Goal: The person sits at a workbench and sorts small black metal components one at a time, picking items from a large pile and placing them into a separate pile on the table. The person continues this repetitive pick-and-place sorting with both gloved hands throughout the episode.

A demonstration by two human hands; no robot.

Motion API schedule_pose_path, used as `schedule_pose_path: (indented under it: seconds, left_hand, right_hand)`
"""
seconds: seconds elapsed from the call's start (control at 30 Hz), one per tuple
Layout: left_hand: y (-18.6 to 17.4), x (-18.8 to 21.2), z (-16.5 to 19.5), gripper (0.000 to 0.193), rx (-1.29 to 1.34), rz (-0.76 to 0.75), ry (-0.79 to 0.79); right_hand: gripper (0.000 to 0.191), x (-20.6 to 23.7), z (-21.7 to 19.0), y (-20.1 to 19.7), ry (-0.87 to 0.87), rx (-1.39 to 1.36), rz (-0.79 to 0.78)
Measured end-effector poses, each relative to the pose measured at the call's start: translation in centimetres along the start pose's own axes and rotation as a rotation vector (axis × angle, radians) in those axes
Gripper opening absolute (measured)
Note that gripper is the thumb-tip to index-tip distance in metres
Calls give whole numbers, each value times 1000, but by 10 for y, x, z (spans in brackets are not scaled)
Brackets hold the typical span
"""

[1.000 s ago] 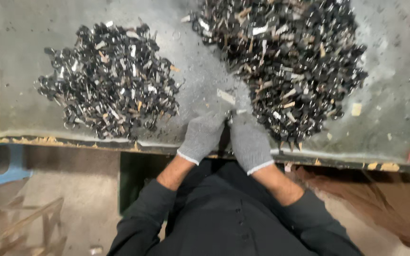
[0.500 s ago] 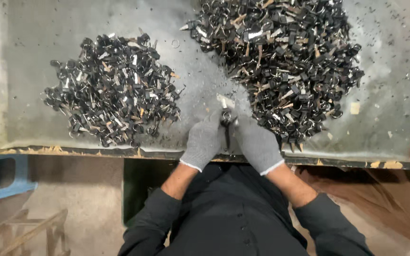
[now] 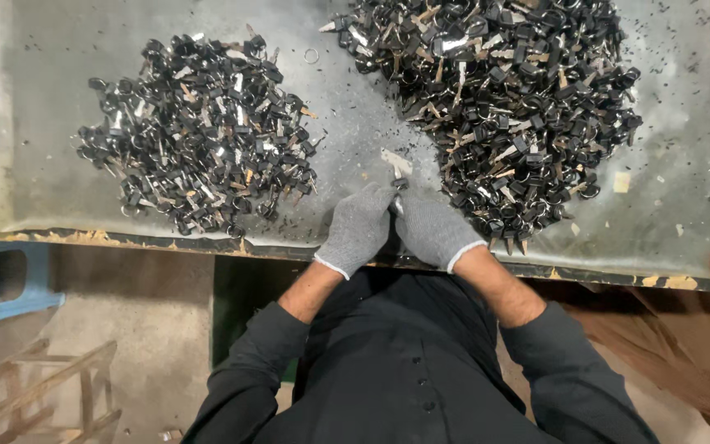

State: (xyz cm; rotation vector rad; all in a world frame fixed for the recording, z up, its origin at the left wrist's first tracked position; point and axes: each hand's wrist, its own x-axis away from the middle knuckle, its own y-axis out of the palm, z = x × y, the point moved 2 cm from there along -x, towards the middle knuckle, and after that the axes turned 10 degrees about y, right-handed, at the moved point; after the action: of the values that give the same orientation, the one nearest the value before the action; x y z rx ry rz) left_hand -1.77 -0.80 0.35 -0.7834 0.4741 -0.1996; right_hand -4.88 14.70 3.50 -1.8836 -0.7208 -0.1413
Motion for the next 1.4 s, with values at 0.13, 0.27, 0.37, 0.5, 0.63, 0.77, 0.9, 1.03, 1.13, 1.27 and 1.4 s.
schedule_pose_path:
  seconds: [0.13, 0.27, 0.37, 0.5, 0.63, 0.77, 0.9, 1.03, 1.13, 1.27, 1.4]
  left_hand:
    - [-7, -1, 8, 35, 1, 35, -58]
    - [-13, 0, 8, 45, 58, 81, -170]
    - [-10, 2, 7, 38, 30, 94, -22]
    - [1, 4, 2, 37, 8, 9, -15]
    - [2, 5, 7, 35, -28, 42, -23]
    - [-4, 6, 9, 41, -8, 66, -98]
    - [-5, 9, 11, 36, -26, 136, -127]
    - [1, 16, 19, 17, -305, 6, -110]
    - [-3, 16, 20, 15, -191, 76, -174]
    - [-11, 12, 22, 16, -149, 185, -134]
    - [-7, 11, 24, 34, -17, 118, -103]
  right_hand:
    - [53, -1, 8, -12, 36, -258, -20]
    - [36, 22, 2, -10, 35, -97, 200]
    - [32, 32, -8, 2, 12, 155, 381]
    - [42, 27, -13, 20, 77, 257, 546]
    - [25, 8, 1, 26, 155, 105, 83]
    - [47, 2, 19, 6, -13, -185, 23]
    - [52, 14, 24, -1, 333, -327, 8]
    - [61, 32, 0, -5, 98, -197, 160]
    - [62, 43, -7, -10, 146, -139, 183]
    - [30, 45, -1, -5, 233, -13, 180]
    - [30, 43, -2, 20, -53, 243, 452]
